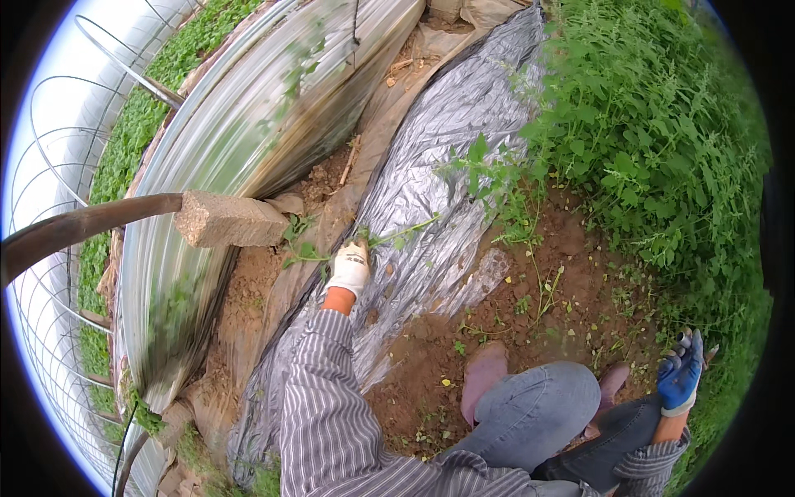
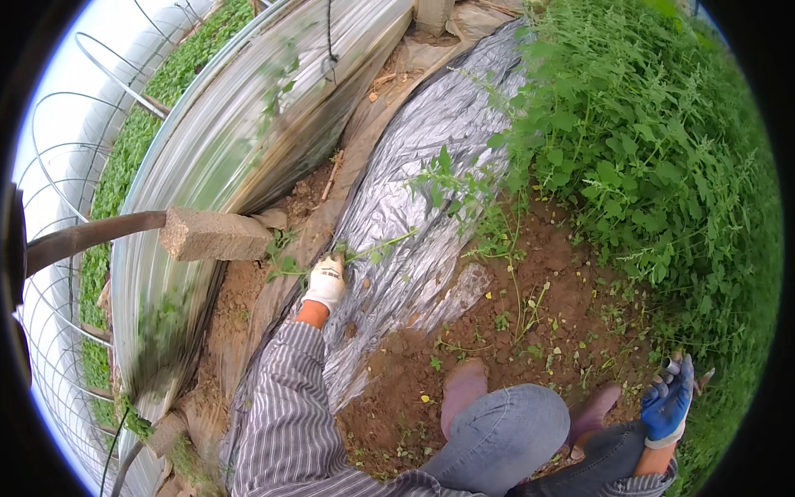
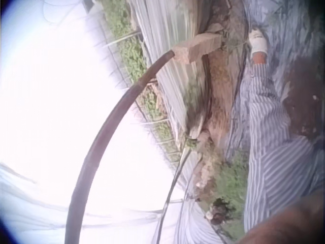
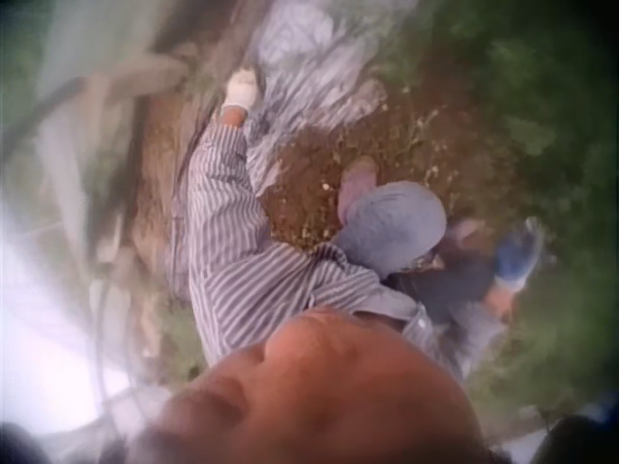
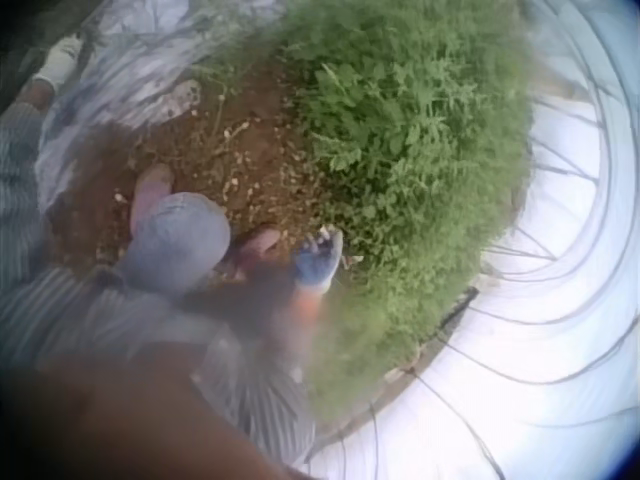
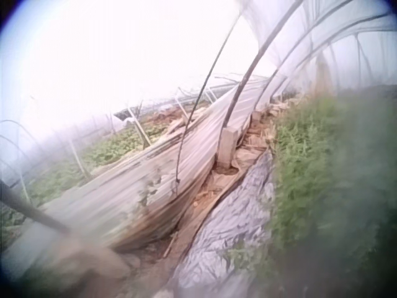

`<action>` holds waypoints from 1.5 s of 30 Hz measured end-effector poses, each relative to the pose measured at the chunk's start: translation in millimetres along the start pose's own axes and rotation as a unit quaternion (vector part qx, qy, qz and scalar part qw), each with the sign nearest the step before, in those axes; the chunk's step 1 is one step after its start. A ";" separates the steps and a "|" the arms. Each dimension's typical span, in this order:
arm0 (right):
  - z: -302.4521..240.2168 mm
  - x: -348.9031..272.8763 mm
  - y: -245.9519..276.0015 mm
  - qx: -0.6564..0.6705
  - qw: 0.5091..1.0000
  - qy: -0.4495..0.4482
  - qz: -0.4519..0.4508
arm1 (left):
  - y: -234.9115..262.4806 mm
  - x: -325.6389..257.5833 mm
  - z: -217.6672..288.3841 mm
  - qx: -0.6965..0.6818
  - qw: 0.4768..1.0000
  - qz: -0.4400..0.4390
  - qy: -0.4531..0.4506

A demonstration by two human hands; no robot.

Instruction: The person squats in a greenhouse and pulls weeds by hand from the soil around a row of plants. They repeatedly reach into the vegetation, uproot small plants, and toss them aside.

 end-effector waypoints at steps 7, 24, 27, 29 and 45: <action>-11.5 -28.5 -7.2 -0.004 0.999 0.027 -0.042 | 50.0 -52.6 79.1 -0.399 0.913 0.011 -0.089; -27.0 -70.9 -4.7 0.127 0.984 0.072 -0.099 | 351.4 -84.5 -162.6 -0.611 0.693 0.371 0.092; -37.8 -82.7 -19.3 0.093 0.989 0.078 -0.086 | 305.8 -113.5 -21.7 -0.721 0.657 0.219 -0.018; -16.4 -66.1 -30.5 0.005 0.986 0.073 -0.152 | 284.1 -138.2 30.8 -0.745 0.649 0.134 -0.081; 24.8 -145.6 -49.9 -0.673 0.684 0.037 -0.280 | 416.9 -295.2 410.4 -0.392 0.728 0.276 -0.490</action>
Point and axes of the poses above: each hand's wrist, its own x-axis towards the middle knuckle, its own y-axis out of the back of the hand, z = x × y, the point moved 7 cm from there along x, towards the middle knuckle, and after that the axes turned 11 degrees about -z, right-handed, at the moved point
